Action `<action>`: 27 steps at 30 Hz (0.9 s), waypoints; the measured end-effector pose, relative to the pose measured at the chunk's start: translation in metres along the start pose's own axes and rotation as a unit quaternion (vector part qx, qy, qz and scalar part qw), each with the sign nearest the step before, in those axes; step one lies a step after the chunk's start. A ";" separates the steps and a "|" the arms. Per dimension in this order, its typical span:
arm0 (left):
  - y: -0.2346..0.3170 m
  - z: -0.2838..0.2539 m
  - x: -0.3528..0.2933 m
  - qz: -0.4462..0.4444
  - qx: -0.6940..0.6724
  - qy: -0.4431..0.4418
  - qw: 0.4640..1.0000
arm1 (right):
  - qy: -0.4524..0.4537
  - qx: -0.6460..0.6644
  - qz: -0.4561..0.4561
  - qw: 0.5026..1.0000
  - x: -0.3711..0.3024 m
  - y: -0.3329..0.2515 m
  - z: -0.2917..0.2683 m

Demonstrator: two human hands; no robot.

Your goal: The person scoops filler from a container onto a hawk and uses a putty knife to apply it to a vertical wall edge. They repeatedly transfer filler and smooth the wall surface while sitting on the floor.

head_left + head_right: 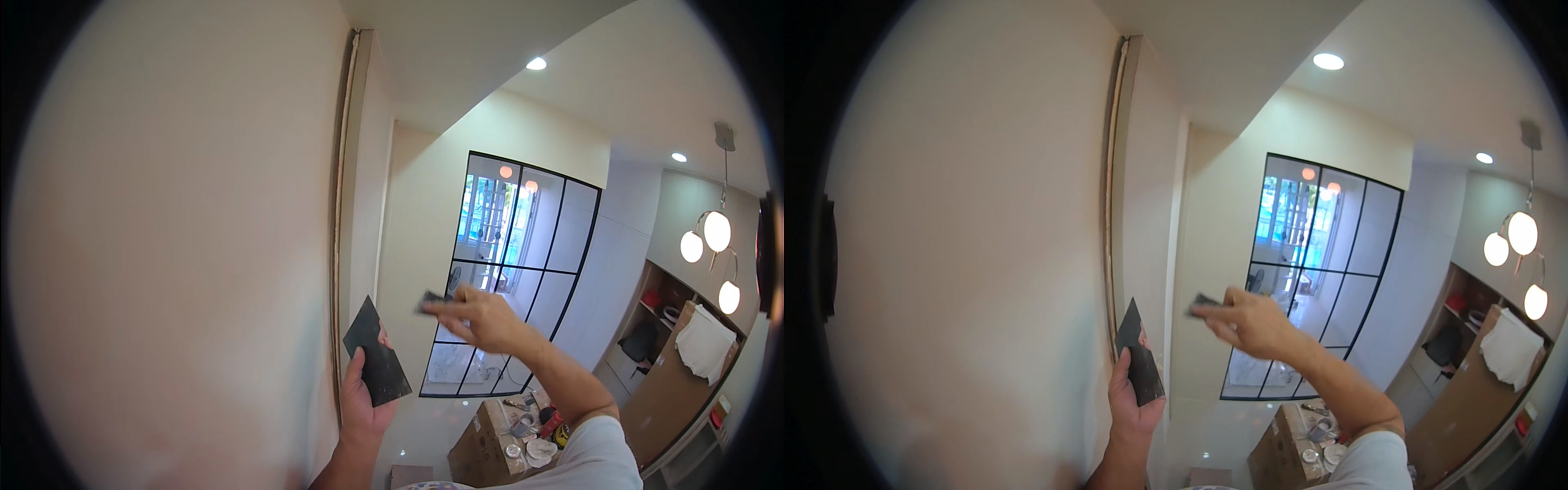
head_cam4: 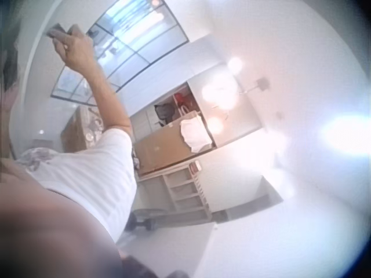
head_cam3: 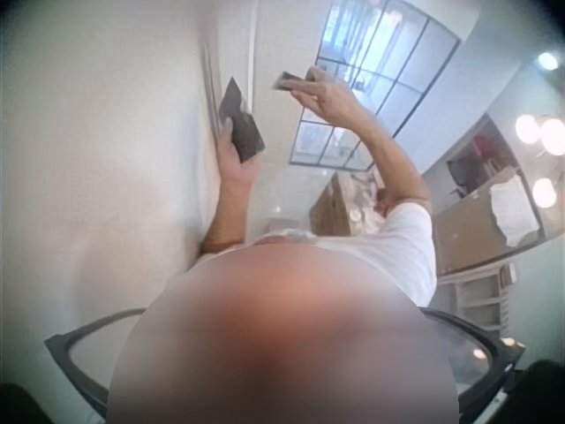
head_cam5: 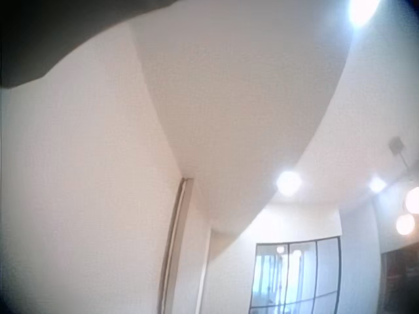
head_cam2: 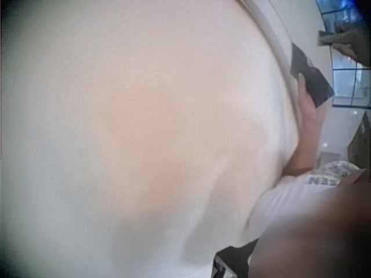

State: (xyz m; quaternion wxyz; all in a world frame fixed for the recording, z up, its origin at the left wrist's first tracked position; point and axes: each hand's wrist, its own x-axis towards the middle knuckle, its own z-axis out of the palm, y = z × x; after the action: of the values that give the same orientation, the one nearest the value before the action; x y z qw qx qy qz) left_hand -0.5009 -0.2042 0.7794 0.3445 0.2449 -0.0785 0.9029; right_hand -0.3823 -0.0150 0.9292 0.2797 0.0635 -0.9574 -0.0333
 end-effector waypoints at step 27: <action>0.008 0.021 0.007 0.061 0.123 -0.038 0.990 | 0.500 0.258 -0.036 0.826 0.322 -0.006 -0.099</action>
State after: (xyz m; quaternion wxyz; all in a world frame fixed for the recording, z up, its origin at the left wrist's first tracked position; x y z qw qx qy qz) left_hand -0.5023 -0.2129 0.8012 0.2530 0.3145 0.0051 0.9149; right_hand -0.5977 -0.0691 1.1828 0.6917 0.1761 -0.6575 0.2414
